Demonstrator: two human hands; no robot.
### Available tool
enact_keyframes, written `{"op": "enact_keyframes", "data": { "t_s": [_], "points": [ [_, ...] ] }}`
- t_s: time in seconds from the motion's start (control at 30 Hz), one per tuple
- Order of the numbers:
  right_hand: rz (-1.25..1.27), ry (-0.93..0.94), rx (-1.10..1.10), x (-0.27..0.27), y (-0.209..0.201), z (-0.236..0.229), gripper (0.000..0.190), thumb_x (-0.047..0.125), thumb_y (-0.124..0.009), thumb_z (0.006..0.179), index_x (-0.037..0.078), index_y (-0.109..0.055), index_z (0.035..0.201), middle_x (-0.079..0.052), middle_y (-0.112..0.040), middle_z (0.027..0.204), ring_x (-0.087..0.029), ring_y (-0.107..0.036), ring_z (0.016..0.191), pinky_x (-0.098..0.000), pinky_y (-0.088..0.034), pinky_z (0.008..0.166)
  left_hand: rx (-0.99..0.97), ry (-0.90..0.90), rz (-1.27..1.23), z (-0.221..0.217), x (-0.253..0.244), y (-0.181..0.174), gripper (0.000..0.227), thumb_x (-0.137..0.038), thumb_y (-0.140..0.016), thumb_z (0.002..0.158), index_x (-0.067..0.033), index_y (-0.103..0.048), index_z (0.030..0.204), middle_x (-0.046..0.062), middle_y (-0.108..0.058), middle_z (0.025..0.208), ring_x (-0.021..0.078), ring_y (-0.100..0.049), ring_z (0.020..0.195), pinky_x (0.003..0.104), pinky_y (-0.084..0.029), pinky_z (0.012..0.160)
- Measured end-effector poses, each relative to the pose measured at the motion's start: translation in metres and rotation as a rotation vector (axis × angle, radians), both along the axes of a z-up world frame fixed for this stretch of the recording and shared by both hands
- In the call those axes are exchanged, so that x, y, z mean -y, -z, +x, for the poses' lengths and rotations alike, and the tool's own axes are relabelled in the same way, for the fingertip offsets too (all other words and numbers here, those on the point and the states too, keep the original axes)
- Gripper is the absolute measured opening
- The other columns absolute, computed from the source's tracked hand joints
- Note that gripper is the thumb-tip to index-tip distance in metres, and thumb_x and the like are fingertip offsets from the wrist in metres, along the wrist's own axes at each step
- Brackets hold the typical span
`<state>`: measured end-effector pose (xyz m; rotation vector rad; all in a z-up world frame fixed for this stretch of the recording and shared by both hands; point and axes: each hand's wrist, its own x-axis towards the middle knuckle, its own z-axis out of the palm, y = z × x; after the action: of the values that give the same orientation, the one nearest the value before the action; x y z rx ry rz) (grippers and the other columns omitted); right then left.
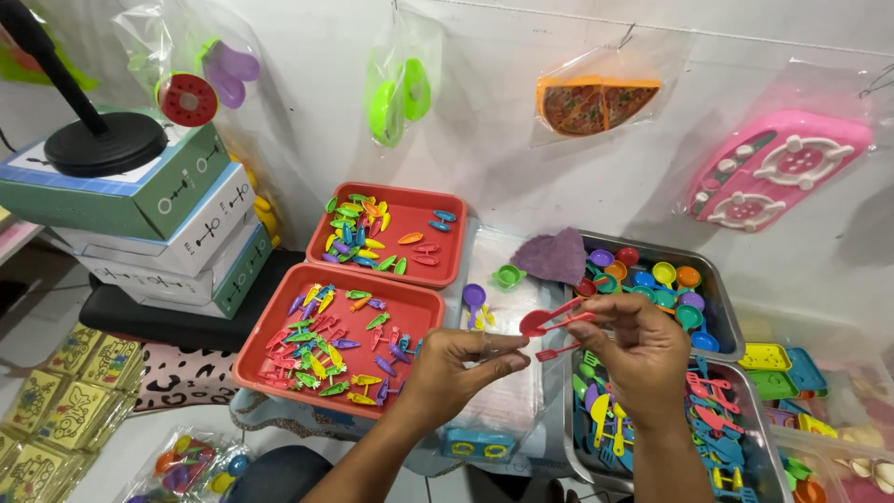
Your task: Sorting small plastic toy clips and placing them into small plastic bags, occasionally cleaning them with a cloth.
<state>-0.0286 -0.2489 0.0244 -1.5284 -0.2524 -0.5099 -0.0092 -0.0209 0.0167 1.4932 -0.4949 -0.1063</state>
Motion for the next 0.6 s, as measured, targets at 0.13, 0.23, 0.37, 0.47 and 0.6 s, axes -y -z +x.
{"op": "enact_keyframes", "data": {
  "t_s": [0.13,0.23,0.37,0.47,0.6],
  "points": [
    [-0.028,-0.048,0.029,-0.003,0.001,0.003,0.031,-0.006,-0.079,0.078,0.002,-0.067,0.105,-0.009,-0.072,0.093,-0.013,-0.070,0.084,-0.0240,-0.061,0.076,0.008,-0.006,-0.029,0.002,0.001,0.007,0.018,-0.005,-0.084,0.080,0.0026,-0.082,0.096,0.008,-0.078,0.075,0.0075,-0.059,0.060,0.021,-0.050,0.054],
    [-0.052,-0.049,-0.001,-0.005,-0.002,0.001,0.032,-0.005,-0.081,0.076,0.002,-0.069,0.104,-0.009,-0.072,0.094,-0.014,-0.071,0.083,-0.0250,-0.060,0.078,0.038,-0.014,-0.015,0.001,0.000,0.003,0.014,-0.006,-0.084,0.080,0.0011,-0.082,0.092,0.008,-0.079,0.076,0.0083,-0.060,0.060,0.022,-0.050,0.054],
    [-0.109,0.019,-0.020,-0.008,-0.007,0.000,0.033,-0.005,-0.082,0.075,0.004,-0.071,0.106,-0.006,-0.072,0.093,-0.011,-0.066,0.085,-0.0229,-0.057,0.076,0.043,-0.018,0.007,-0.001,-0.001,-0.001,0.017,-0.009,-0.084,0.080,0.0008,-0.082,0.094,0.008,-0.081,0.080,0.0089,-0.064,0.063,0.022,-0.054,0.059],
    [-0.180,0.039,-0.008,-0.010,-0.013,-0.001,0.032,-0.004,-0.083,0.074,0.002,-0.074,0.104,-0.007,-0.072,0.092,-0.013,-0.065,0.082,-0.0229,-0.055,0.072,0.053,-0.009,-0.006,-0.001,0.000,0.000,0.016,-0.008,-0.083,0.081,-0.0004,-0.082,0.095,0.008,-0.081,0.081,0.0084,-0.064,0.063,0.022,-0.054,0.059],
    [-0.357,0.081,0.032,-0.015,-0.017,-0.001,0.028,0.004,-0.086,0.071,0.004,-0.078,0.097,-0.004,-0.075,0.082,-0.015,-0.060,0.089,-0.0260,-0.052,0.076,0.028,0.002,-0.040,0.001,0.001,0.010,0.011,-0.008,-0.082,0.084,-0.0004,-0.082,0.092,0.008,-0.080,0.079,0.0077,-0.065,0.064,0.023,-0.053,0.057]
  ]
}}
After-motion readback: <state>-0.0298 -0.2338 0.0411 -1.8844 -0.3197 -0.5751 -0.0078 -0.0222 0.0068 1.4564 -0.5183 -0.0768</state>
